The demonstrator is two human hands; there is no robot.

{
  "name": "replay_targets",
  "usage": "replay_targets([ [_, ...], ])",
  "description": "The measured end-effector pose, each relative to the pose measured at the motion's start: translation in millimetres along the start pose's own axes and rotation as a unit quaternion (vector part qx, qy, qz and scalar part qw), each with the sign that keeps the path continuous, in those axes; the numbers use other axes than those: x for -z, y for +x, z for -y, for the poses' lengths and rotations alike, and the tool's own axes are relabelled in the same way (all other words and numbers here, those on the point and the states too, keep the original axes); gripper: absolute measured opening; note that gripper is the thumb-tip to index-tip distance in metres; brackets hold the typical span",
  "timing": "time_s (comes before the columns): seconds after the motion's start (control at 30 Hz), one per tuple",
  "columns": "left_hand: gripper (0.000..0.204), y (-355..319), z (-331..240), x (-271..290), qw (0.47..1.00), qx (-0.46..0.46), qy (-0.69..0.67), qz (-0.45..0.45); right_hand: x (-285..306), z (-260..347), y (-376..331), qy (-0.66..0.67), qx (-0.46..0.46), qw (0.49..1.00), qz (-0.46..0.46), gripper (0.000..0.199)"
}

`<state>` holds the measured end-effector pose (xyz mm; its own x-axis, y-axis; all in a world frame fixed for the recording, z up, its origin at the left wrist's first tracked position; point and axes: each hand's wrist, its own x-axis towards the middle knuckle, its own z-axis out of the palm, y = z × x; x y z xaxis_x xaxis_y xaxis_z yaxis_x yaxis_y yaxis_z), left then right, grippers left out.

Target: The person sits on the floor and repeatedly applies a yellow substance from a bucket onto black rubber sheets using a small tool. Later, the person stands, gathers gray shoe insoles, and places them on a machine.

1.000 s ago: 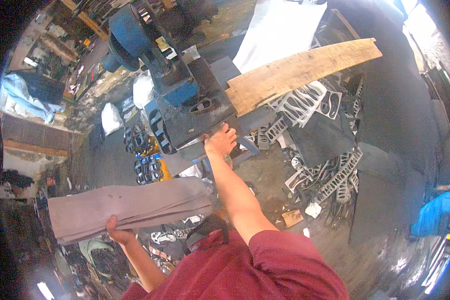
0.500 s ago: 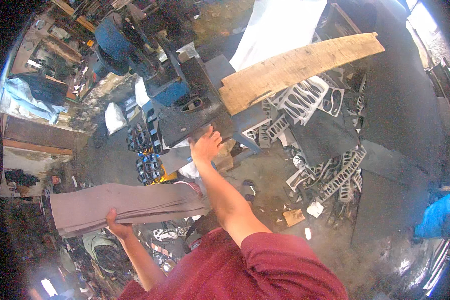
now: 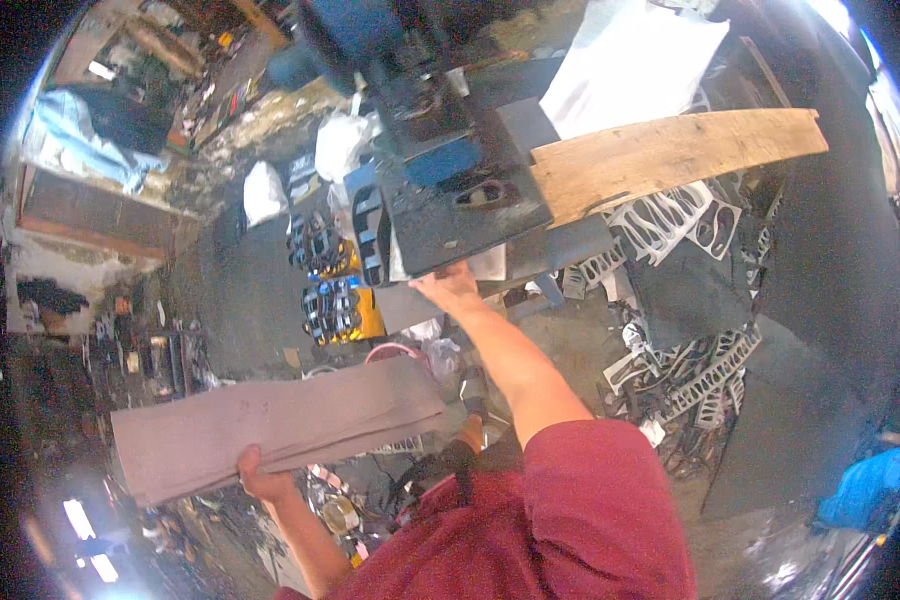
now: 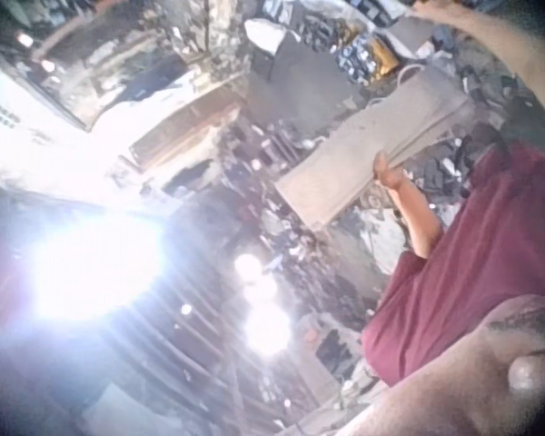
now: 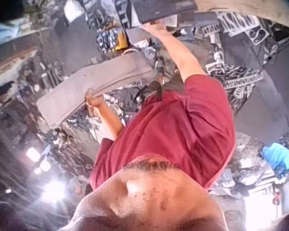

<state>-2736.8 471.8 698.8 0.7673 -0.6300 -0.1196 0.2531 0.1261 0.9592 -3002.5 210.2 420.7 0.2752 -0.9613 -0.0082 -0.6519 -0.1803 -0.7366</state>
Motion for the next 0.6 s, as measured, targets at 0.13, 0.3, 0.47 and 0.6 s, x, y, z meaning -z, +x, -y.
replay_targets([
  [0.13, 0.073, 7, -2, 23, 0.998, -0.03, -0.023, 0.054, 55, 24, -56, -0.367, 0.191, 0.91, -0.03, 0.065],
  [0.3, 0.096, 7, -16, 20, 0.991, -0.045, -0.015, 0.124, 86, 30, -133, -0.301, 0.171, 0.937, -0.054, 0.069],
  [0.47, 0.096, 19, -22, 7, 0.984, -0.041, -0.05, 0.167, 33, 6, -153, 0.25, -0.414, 0.756, -0.441, 0.079],
  [0.6, 0.079, 49, 9, 40, 0.996, -0.005, 0.031, 0.081, 38, 17, -119, 0.475, -0.44, 0.677, -0.349, 0.079],
])
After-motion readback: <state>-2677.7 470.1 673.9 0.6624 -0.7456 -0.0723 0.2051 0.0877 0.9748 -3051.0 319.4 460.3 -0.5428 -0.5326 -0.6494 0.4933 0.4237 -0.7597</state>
